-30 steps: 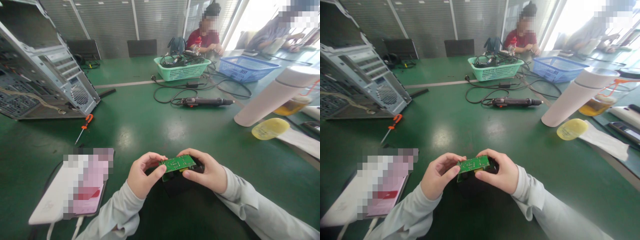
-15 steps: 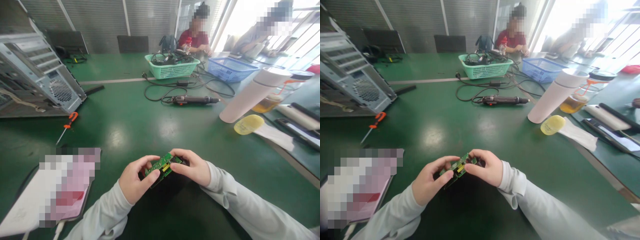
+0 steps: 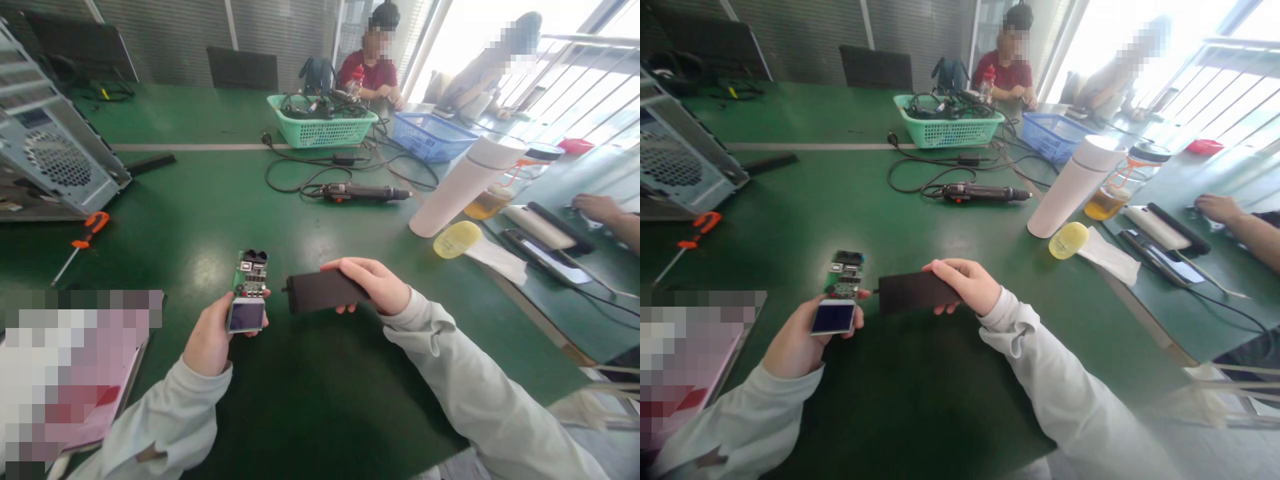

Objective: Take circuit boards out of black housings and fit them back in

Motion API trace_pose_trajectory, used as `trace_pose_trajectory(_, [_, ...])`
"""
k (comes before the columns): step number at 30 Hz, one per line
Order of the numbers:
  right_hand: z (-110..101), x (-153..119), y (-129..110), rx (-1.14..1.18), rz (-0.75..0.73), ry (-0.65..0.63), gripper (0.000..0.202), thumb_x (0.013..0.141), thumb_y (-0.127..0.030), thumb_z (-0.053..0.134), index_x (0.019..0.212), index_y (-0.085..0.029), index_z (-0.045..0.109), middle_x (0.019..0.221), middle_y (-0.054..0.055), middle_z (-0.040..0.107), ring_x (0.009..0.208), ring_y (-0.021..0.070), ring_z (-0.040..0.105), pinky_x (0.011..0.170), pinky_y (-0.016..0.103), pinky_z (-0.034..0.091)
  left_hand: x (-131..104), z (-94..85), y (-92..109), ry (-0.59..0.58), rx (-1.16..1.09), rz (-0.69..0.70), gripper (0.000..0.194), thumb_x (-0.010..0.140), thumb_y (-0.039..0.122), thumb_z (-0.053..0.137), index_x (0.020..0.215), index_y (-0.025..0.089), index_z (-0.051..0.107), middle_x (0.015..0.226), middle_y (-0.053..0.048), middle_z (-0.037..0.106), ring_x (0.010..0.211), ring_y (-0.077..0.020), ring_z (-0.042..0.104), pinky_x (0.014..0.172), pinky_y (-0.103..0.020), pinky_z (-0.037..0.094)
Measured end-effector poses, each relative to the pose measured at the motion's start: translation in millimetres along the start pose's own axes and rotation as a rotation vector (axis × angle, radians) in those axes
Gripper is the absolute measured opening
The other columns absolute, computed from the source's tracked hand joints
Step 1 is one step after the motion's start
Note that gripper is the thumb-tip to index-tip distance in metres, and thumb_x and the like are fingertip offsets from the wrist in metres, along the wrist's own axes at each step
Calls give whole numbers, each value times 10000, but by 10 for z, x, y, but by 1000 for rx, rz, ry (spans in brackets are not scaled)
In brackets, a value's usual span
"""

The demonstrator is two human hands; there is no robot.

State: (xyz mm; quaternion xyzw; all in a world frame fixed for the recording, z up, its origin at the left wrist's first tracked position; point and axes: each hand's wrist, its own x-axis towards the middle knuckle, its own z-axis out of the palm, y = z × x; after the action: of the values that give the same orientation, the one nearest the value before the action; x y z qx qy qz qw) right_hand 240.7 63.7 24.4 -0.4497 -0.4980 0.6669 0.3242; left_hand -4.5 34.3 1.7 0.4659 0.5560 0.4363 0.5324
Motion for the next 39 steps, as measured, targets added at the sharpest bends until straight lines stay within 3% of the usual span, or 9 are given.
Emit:
trace_pose_trajectory(3, [7, 29, -45, 210, 110, 73, 320, 934, -413, 487, 1125, -159, 522, 865, 51, 659, 716, 151, 685, 589, 212, 553, -27, 54, 64, 2, -176, -58, 313, 820, 317, 444, 866, 98, 663, 548, -9, 647, 490, -144, 493, 496, -263, 360])
trace_pose_trajectory(6, [86, 13, -93, 450, 300, 69, 308, 985, -394, 354, 1068, -155, 531, 795, 37, 651, 707, 174, 698, 606, 234, 568, -43, 99, 101, 23, -185, -62, 327, 842, 296, 414, 880, 83, 659, 536, -7, 656, 489, -140, 494, 494, -256, 357])
trace_pose_trajectory(12, [157, -19, -31, 559, 436, -376, 680, 960, -442, 0, 1032, -76, 568, 502, 4, 508, 509, 165, 646, 488, 209, 516, -43, 98, 54, 43, -56, -27, 359, 864, 278, 393, 912, 76, 687, 568, -25, 692, 496, -150, 511, 505, -265, 367])
trace_pose_trajectory(18, [108, -14, 108, 447, 366, -503, 564, 939, -551, 212, 982, -107, 558, 646, 28, 591, 611, 156, 662, 564, 222, 524, -56, 108, 121, 42, -185, -76, 316, 865, 259, 387, 880, 91, 655, 548, -4, 666, 492, -141, 496, 507, -261, 350])
trace_pose_trajectory(20, [112, -10, 143, 367, 271, -401, 492, 829, -607, 499, 967, -136, 537, 785, 40, 622, 688, 155, 655, 600, 233, 524, -60, 115, 154, 24, -225, -89, 291, 849, 262, 403, 860, 102, 645, 538, -2, 653, 490, -140, 480, 508, -264, 342])
trace_pose_trajectory(23, [142, -3, 192, 188, 0, -174, 507, 639, -459, 760, 968, -170, 504, 931, 34, 598, 766, 134, 606, 661, 233, 502, -64, 113, 163, 15, -226, -105, 293, 842, 288, 418, 860, 106, 647, 535, -4, 650, 493, -144, 469, 508, -270, 337])
trace_pose_trajectory(31, [164, -118, 133, -781, -603, 263, 309, 703, -211, 610, 987, -203, 485, 954, 42, 546, 867, 178, 550, 769, 292, 451, -49, 84, 96, 17, -214, -80, 282, 802, 335, 503, 856, 116, 673, 545, -6, 657, 496, -151, 487, 503, -272, 353])
trace_pose_trajectory(35, [-133, -440, 168, -1049, -476, 524, 337, 774, -337, 610, 1066, -206, 504, 990, 70, 592, 900, 222, 585, 792, 335, 467, -57, 110, 111, 35, -251, -81, 345, 820, 375, 466, 853, 108, 683, 535, -26, 653, 482, -162, 478, 481, -278, 346])
trace_pose_trajectory(39, [-739, -1057, 401, -1135, -96, 980, 389, 810, -500, 577, 1072, -217, 522, 943, 104, 632, 823, 267, 622, 709, 386, 487, -79, 119, 89, 50, -248, -78, 387, 840, 373, 437, 872, 90, 700, 529, -33, 660, 486, -162, 498, 484, -272, 358])
